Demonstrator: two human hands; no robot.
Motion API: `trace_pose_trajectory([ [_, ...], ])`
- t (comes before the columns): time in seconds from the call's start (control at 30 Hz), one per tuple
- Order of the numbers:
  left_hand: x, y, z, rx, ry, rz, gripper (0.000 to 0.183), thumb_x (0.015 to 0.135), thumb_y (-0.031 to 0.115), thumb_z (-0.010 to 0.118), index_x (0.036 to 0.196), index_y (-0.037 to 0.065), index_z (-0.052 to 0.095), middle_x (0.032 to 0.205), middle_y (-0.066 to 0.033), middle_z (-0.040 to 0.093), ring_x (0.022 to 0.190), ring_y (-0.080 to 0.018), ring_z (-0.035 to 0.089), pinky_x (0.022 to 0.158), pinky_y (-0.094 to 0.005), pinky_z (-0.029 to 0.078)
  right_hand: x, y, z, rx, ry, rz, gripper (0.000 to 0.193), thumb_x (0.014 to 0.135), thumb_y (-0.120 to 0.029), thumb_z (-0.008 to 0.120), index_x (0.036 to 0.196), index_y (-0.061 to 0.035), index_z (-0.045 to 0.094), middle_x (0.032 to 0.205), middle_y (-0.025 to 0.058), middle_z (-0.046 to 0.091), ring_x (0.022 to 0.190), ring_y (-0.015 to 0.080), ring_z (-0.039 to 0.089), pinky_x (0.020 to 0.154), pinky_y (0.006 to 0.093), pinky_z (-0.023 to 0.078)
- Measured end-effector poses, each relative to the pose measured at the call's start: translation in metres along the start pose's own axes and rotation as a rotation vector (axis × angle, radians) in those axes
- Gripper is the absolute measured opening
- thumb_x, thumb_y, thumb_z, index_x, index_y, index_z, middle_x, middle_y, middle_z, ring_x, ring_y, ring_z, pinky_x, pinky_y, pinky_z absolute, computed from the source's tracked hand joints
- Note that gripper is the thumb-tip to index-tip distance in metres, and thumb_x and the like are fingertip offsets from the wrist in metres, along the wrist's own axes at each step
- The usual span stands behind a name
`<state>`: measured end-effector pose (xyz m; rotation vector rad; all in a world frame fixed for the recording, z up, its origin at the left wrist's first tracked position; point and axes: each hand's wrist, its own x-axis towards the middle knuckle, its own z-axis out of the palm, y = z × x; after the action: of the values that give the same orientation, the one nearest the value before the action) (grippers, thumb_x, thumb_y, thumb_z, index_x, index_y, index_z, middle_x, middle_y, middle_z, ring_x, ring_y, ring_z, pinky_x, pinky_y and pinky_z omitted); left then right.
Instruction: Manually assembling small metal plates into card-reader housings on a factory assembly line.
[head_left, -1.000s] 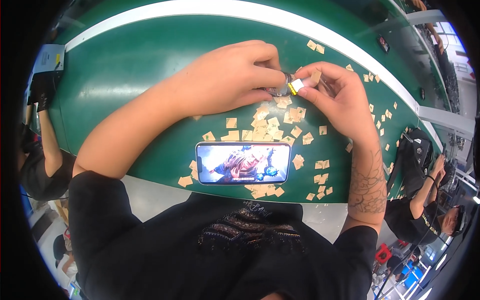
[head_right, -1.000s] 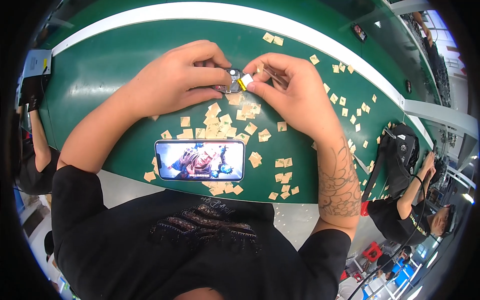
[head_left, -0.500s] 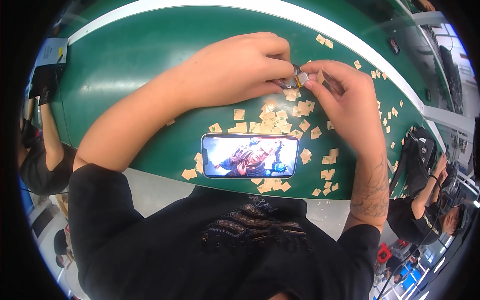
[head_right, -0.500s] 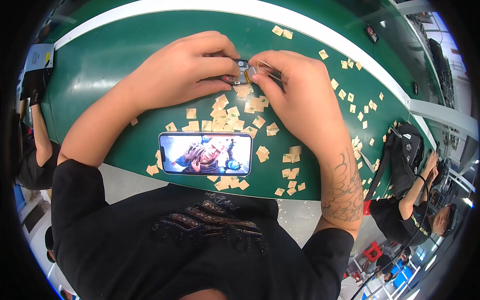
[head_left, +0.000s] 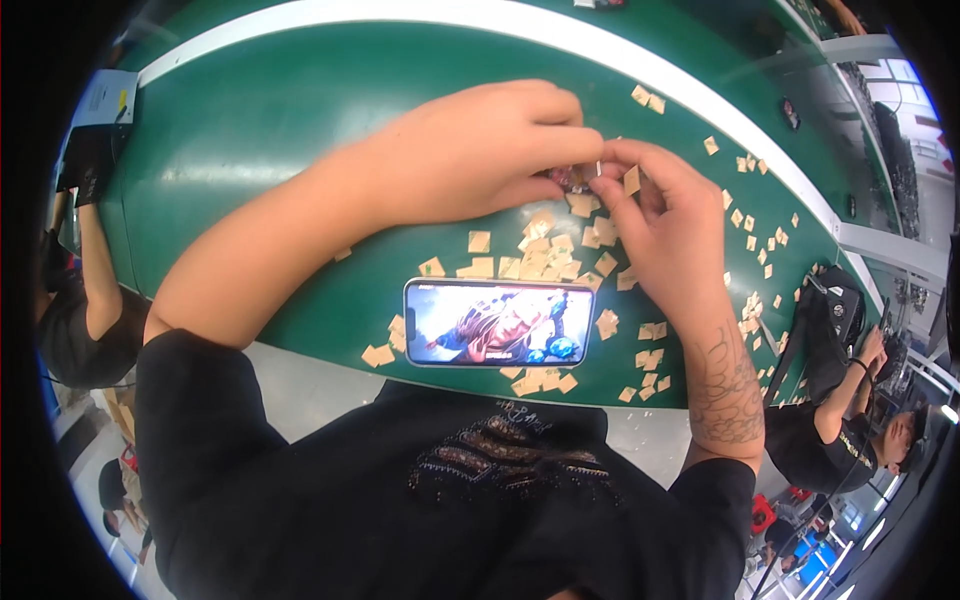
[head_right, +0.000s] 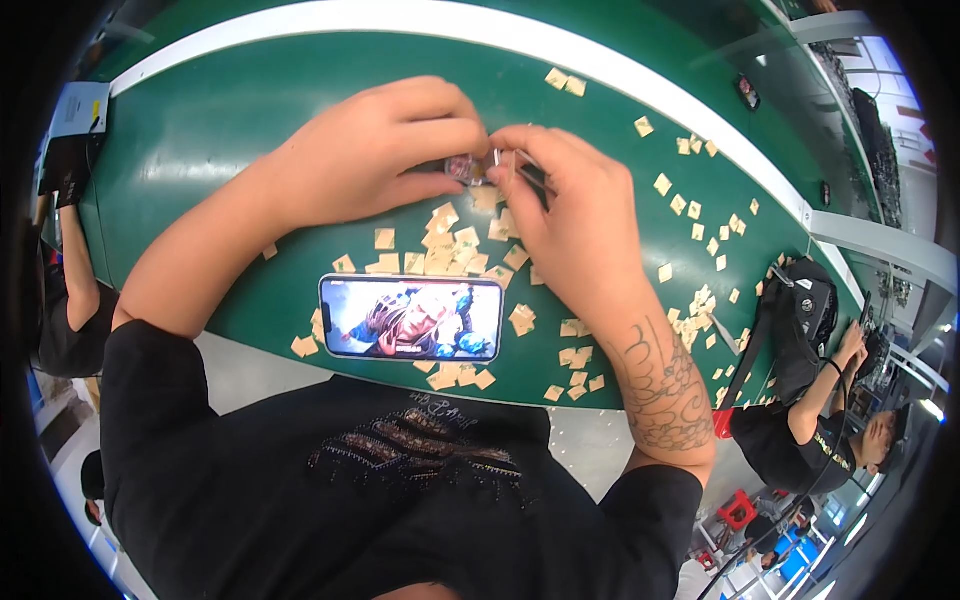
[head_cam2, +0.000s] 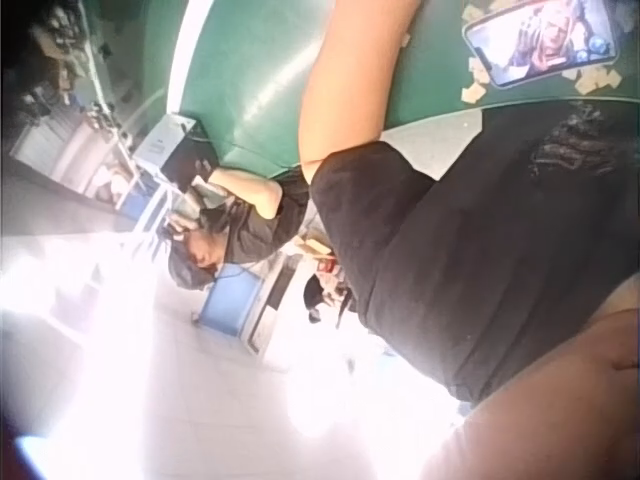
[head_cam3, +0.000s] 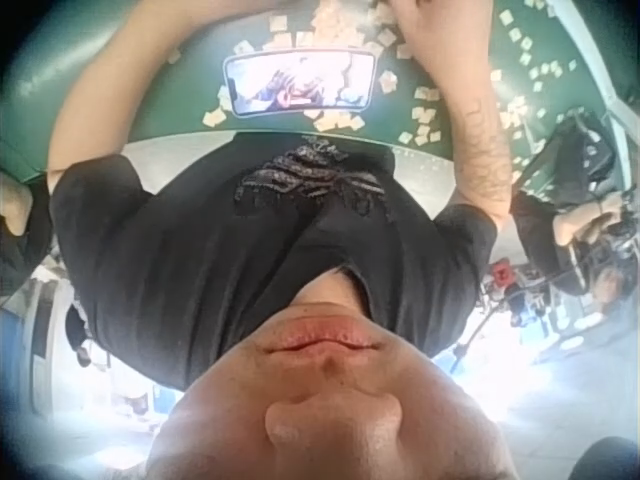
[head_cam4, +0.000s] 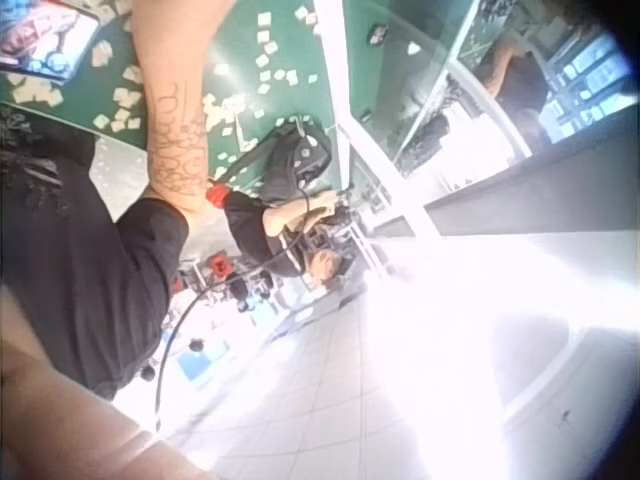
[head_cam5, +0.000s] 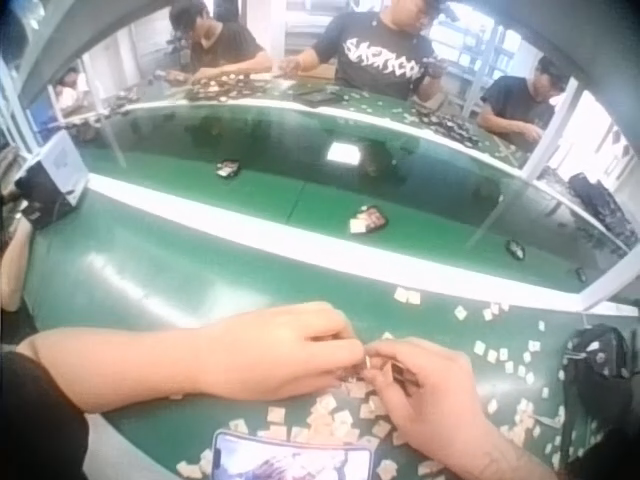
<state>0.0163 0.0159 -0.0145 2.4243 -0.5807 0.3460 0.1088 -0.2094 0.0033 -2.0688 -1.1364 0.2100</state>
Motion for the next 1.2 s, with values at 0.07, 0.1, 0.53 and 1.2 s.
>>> trace_pose_trajectory([
  [0.07,-0.003,0.003,0.002,-0.017,0.009,-0.041,0.033,0.084,0.012,0.086,0.111,0.009,0.069,0.111,-0.0078,0.068,0.106,-0.0332,0.066,0.087,-0.0446,0.057,-0.001,-0.001,-0.001,0.017,-0.018,0.030,0.024,0.092,-0.002,0.080,0.116,-0.0024,0.075,0.095,0.0112,0.075,0.065,0.0204,0.063,0.060,0.0323,0.051],
  [0.1,-0.002,0.002,0.002,-0.016,0.014,-0.035,0.033,0.084,0.012,0.086,0.111,0.009,0.069,0.111,-0.0078,0.068,0.106,-0.0332,0.066,0.087,-0.0446,0.057,0.000,-0.001,-0.001,0.043,-0.041,0.063,0.025,0.092,-0.002,0.081,0.116,-0.0022,0.076,0.095,0.0105,0.075,0.064,0.0189,0.061,0.059,0.0320,0.050],
  [0.53,0.001,0.006,0.001,-0.034,0.040,-0.055,0.039,0.082,0.010,0.087,0.115,0.008,0.066,0.107,-0.0102,0.066,0.103,-0.0349,0.066,0.086,-0.0448,0.056,0.000,0.003,0.008,0.109,0.012,0.057,0.020,0.090,-0.001,0.081,0.109,-0.0009,0.078,0.089,0.0105,0.072,0.068,0.0233,0.068,0.063,0.0351,0.054],
  [1.2,0.007,0.022,0.001,-0.061,0.134,-0.017,0.044,0.086,0.004,0.086,0.124,0.004,0.063,0.111,-0.0101,0.067,0.097,-0.0281,0.070,0.085,-0.0382,0.058,0.010,0.028,0.003,0.428,-0.020,0.131,0.020,0.093,-0.003,0.078,0.112,-0.0004,0.073,0.082,0.0008,0.072,0.059,0.0053,0.046,0.055,0.0259,0.039],
])
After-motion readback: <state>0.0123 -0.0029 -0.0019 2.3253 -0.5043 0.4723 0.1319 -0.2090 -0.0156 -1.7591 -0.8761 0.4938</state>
